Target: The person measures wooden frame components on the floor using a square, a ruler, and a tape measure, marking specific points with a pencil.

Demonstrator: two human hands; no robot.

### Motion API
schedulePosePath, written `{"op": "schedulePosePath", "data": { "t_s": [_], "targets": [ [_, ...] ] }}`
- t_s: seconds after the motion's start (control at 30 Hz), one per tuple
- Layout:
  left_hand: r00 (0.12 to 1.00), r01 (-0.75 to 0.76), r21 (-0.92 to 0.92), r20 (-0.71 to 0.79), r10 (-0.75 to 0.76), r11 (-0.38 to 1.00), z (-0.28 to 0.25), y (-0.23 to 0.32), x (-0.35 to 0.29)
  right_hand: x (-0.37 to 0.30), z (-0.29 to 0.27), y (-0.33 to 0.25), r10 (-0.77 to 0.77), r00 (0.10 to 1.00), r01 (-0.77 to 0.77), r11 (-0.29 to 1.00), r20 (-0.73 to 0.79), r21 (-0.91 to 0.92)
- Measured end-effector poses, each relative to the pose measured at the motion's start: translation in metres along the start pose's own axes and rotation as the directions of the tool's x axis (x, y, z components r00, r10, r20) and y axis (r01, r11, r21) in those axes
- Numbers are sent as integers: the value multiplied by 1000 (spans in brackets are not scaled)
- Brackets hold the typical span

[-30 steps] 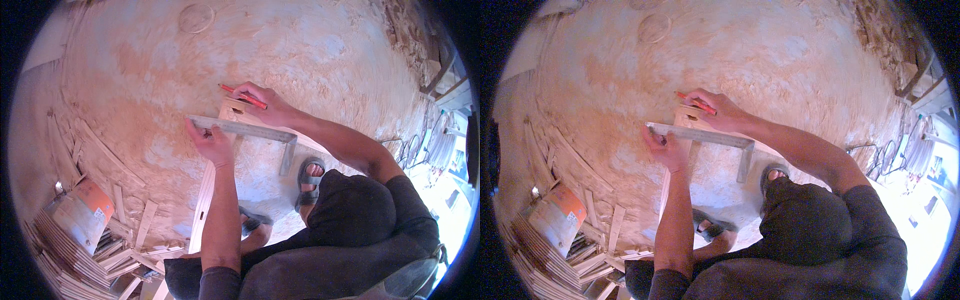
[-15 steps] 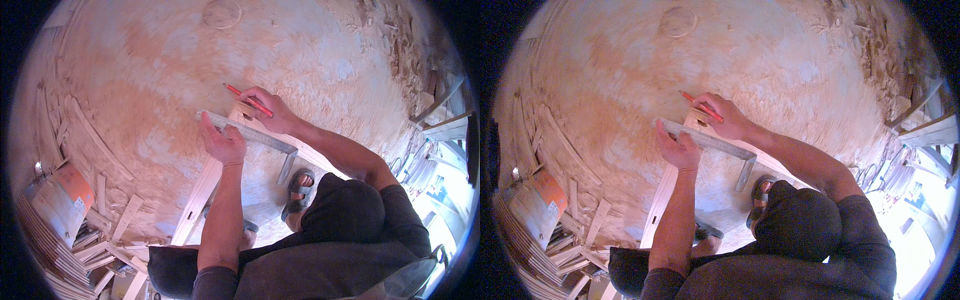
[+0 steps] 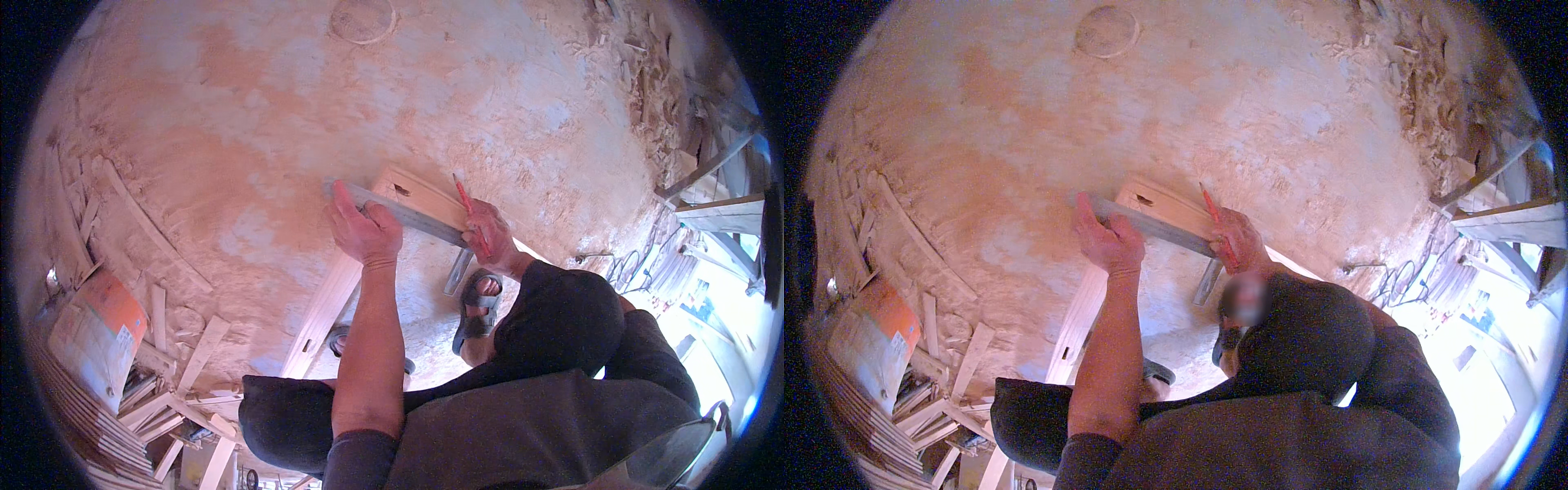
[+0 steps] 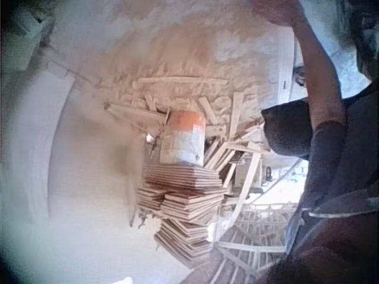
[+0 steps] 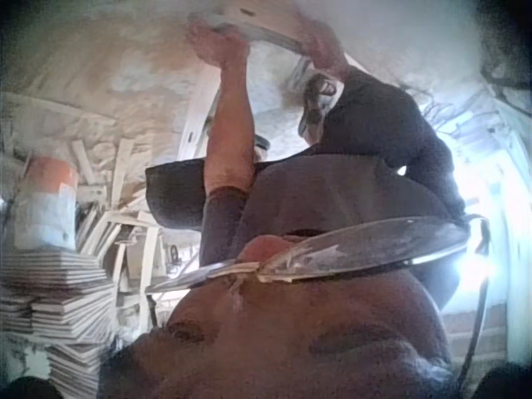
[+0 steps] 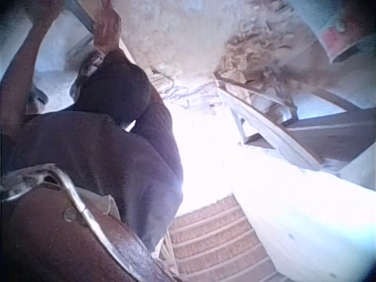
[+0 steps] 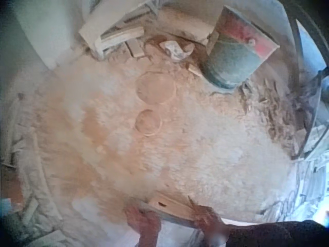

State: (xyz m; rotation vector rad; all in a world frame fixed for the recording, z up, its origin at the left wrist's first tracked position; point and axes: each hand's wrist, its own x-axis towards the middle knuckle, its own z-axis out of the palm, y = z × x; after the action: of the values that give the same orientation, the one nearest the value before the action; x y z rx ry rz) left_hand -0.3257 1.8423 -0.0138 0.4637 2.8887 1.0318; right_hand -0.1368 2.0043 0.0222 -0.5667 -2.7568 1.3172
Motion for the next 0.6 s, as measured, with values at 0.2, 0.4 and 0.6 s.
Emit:
{"op": "schedulePosePath", "data": {
  "t_s": [0.2,0.4,0.6],
  "targets": [
    [1000,-1,17,16,0,1000,-2,3,3,4,5,4,-116,993,115,992,-15,-44],
    [997,67,-33,47,-65,997,0,2,5,2,5,0,-32,999,37,991,37,-129],
    [866,416,-739,145,-478,530,-21,-3,27,6,9,-7,-52,998,54,993,27,-104]
  ]
}}
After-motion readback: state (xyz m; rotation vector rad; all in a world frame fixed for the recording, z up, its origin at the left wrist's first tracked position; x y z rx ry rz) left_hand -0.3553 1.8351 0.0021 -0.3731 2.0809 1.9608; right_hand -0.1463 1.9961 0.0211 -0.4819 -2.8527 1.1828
